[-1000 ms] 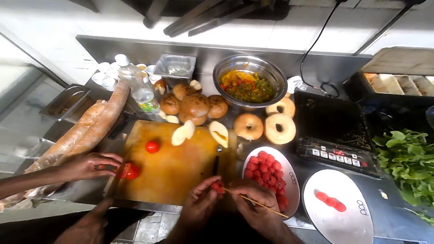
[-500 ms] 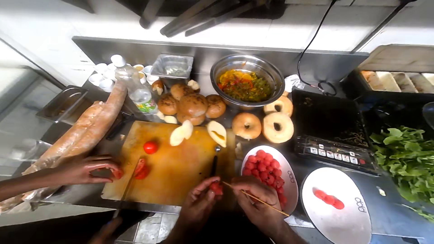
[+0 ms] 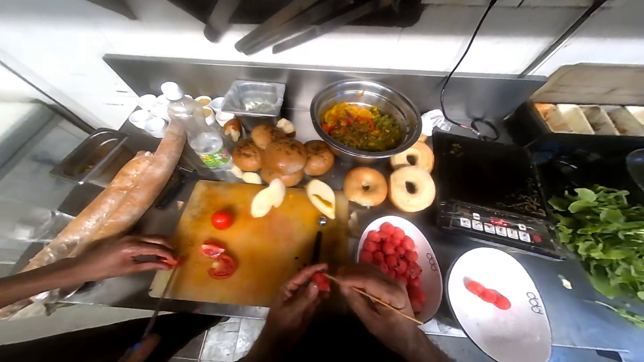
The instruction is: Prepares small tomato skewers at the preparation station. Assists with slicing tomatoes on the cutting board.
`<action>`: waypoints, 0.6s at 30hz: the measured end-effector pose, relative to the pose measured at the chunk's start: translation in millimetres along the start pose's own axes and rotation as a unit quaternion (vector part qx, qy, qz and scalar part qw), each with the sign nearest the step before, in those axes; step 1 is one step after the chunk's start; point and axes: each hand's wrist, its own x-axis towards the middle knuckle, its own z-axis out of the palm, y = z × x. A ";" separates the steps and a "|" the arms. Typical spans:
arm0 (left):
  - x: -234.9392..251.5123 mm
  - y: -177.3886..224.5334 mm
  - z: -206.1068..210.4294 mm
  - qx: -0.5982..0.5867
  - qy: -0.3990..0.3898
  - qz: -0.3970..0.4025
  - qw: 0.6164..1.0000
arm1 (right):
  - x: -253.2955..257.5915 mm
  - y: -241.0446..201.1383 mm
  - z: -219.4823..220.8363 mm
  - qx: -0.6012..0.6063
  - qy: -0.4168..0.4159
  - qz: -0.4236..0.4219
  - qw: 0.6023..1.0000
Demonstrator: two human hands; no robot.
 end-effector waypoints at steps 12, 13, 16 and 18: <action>0.2 0.1 -0.9 0.021 -0.007 -0.002 1.000 | -0.4 1.4 2.7 -0.019 -0.009 0.001 1.000; 0.6 -0.3 -1.0 0.026 -0.010 -0.001 1.000 | -1.0 2.3 3.4 -0.028 -0.001 0.005 1.000; 0.4 0.3 -2.1 0.024 -0.015 -0.003 1.000 | -1.2 6.2 2.5 -0.042 0.048 0.017 0.998; 0.0 0.2 -2.7 0.021 -0.016 -0.004 1.000 | -0.3 4.9 -0.2 -0.035 0.046 0.018 0.998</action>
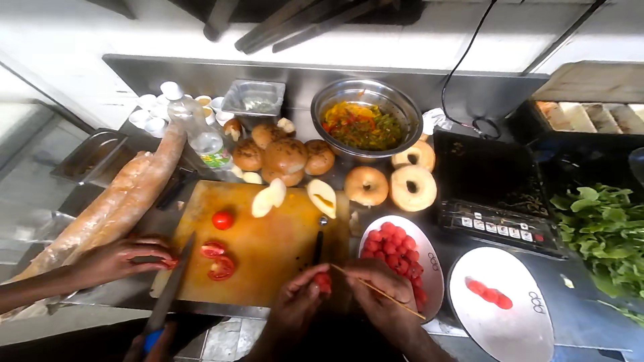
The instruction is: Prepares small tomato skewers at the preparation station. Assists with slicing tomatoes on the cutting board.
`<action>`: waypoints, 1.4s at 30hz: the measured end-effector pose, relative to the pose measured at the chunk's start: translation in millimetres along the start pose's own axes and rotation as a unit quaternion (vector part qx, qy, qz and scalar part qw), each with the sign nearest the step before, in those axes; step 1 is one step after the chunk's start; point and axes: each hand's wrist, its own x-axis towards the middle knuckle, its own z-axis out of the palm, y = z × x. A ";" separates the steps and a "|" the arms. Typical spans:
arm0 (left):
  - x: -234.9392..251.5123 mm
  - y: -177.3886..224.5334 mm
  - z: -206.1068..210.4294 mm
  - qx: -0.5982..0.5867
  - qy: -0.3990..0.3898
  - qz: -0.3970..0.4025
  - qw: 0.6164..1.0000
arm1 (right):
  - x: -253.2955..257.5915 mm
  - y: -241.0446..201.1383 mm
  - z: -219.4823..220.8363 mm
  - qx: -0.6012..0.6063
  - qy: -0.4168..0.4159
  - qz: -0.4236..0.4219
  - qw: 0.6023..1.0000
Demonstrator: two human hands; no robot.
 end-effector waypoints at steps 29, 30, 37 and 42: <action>0.4 7.3 13.2 -0.092 0.120 -0.087 0.985 | -1.6 -3.7 1.8 0.046 -0.061 -0.020 0.997; 0.5 7.5 13.4 -0.091 0.121 -0.088 0.985 | -1.4 -4.0 2.0 0.041 -0.058 -0.020 0.997; 0.0 4.9 12.3 -0.104 0.092 -0.083 0.987 | -1.8 -4.9 2.1 0.021 -0.050 -0.013 0.998; -0.2 4.2 11.1 -0.098 0.098 -0.083 0.987 | -1.6 -5.6 2.4 0.041 -0.046 -0.016 0.998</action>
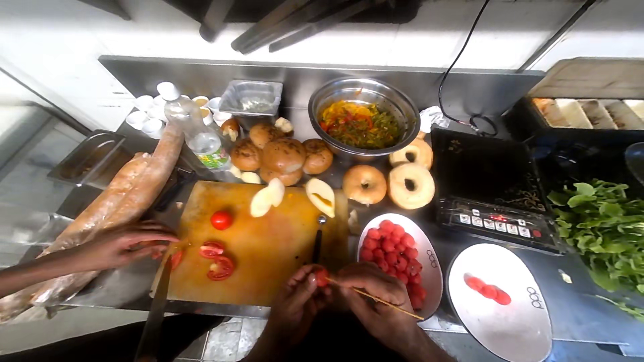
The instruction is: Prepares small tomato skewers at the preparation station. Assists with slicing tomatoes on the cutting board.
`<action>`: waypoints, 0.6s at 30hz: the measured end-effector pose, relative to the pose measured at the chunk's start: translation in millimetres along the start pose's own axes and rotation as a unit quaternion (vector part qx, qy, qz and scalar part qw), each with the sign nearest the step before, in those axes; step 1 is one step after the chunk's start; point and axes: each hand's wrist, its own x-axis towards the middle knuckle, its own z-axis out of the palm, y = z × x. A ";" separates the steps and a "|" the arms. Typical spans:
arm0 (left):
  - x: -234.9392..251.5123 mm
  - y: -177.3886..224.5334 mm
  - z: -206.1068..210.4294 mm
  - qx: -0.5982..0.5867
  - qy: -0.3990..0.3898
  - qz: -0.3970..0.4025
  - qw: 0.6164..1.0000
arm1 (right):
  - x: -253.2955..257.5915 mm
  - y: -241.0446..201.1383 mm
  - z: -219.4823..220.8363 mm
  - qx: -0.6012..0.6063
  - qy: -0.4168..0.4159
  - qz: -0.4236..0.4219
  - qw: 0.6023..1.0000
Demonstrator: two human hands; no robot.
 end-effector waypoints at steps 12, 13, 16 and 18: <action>1.7 -1.4 0.4 -0.006 -0.008 0.019 1.000 | 0.5 -2.2 0.2 -0.084 -0.019 -0.034 0.996; 1.8 -1.7 0.9 -0.008 -0.007 0.021 1.000 | 0.5 -2.8 0.5 -0.100 -0.018 -0.045 0.994; 1.7 -2.1 1.2 -0.024 -0.015 0.027 0.999 | -0.2 -3.4 1.2 -0.126 -0.019 -0.065 0.990; 2.1 -2.7 0.7 -0.034 -0.022 0.028 0.999 | -0.4 -3.6 1.6 -0.127 -0.015 -0.073 0.989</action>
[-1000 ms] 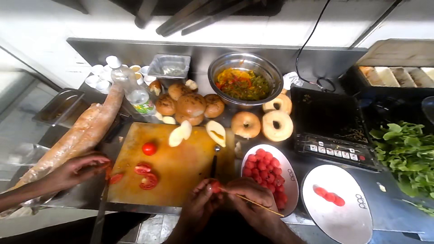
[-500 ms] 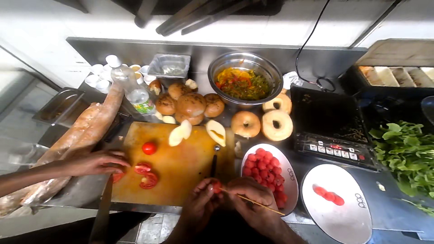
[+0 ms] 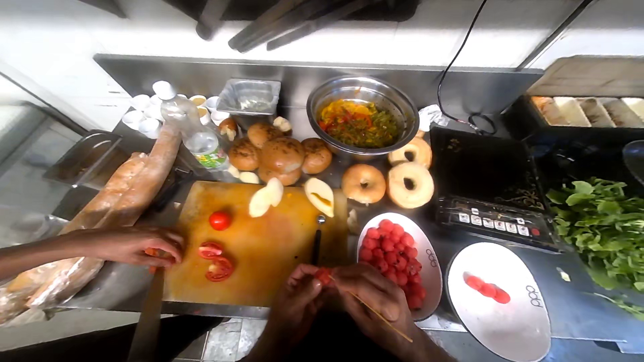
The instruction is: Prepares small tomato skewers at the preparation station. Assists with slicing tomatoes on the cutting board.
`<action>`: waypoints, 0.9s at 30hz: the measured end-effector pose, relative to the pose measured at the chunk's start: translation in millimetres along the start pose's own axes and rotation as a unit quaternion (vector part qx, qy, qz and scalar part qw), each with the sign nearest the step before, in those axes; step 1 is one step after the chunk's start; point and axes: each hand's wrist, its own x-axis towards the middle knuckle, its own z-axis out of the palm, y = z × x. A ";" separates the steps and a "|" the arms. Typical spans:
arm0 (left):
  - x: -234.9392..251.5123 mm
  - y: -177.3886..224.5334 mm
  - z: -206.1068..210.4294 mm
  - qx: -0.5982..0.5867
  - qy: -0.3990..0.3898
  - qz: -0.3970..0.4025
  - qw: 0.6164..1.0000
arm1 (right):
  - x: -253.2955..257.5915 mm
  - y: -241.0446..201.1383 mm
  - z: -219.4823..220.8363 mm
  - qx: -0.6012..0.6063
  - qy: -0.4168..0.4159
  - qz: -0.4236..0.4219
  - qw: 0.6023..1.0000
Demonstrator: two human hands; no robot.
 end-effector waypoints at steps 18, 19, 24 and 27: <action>3.7 1.6 -4.7 0.016 0.001 0.014 1.000 | -1.8 4.3 0.5 0.121 0.027 0.068 0.990; 4.0 1.3 -5.4 0.019 0.003 0.022 1.000 | -2.0 3.9 0.2 0.118 0.034 0.070 0.990; 5.2 1.3 -5.3 0.053 0.028 0.038 0.997 | -1.1 4.3 -0.6 0.114 0.029 0.065 0.991; 5.7 1.5 -3.6 0.072 0.045 0.037 0.996 | -1.6 6.0 1.2 0.107 0.019 0.071 0.992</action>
